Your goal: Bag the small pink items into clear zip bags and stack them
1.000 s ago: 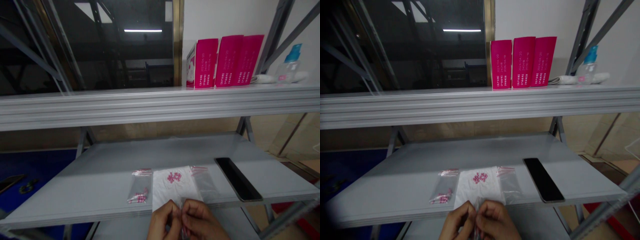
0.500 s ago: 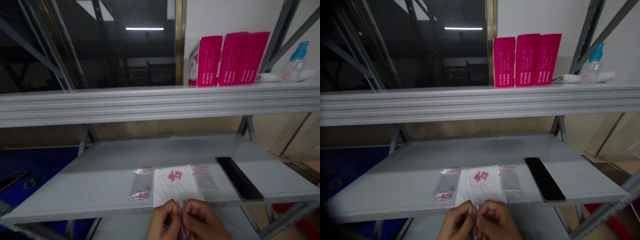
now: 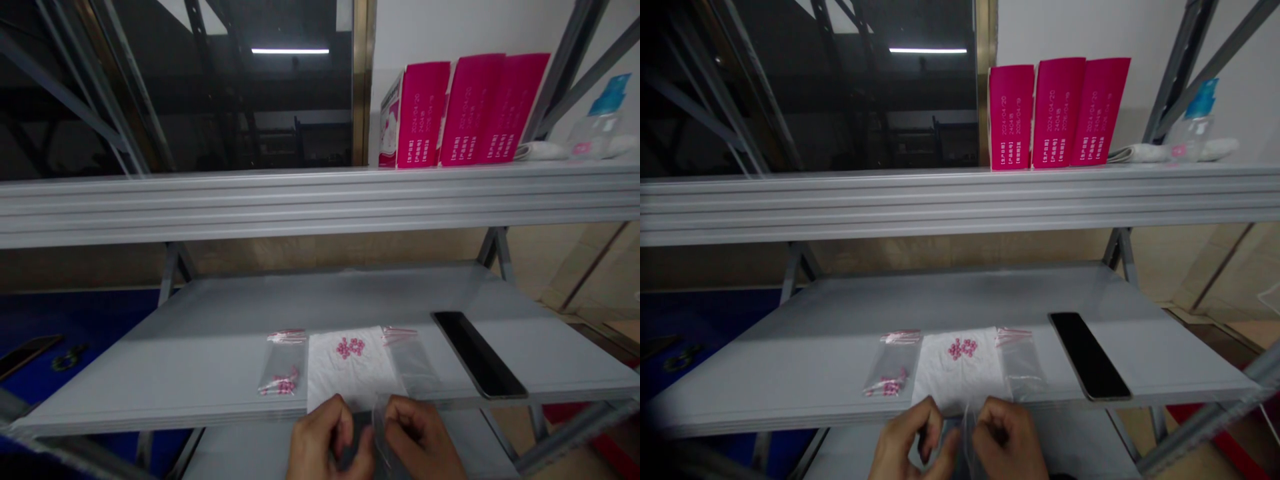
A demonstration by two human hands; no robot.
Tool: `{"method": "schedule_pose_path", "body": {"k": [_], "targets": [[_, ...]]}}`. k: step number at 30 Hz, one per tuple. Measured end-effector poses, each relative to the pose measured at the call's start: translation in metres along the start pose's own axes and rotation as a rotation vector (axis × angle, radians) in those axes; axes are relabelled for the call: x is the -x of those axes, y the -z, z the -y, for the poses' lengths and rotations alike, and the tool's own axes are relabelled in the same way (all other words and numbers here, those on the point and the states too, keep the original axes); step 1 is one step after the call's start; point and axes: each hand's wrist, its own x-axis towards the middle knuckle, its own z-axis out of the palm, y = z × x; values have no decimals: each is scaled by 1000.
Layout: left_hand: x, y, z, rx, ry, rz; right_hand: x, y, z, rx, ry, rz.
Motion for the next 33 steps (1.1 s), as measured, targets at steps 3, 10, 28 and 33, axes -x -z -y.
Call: {"method": "schedule_pose_path", "body": {"k": [3,10,28,33], "targets": [[-3,-2,3,51,-241,-21,0,5,10,-54,-43,99],[0,-13,3,137,-234,74,1,7,1,-41,-39,99],[1,-20,-2,243,-174,1,-2,19,-2,84,-20,70],[-3,-19,-4,257,-146,-73,-12,28,-4,150,49,64]]}}
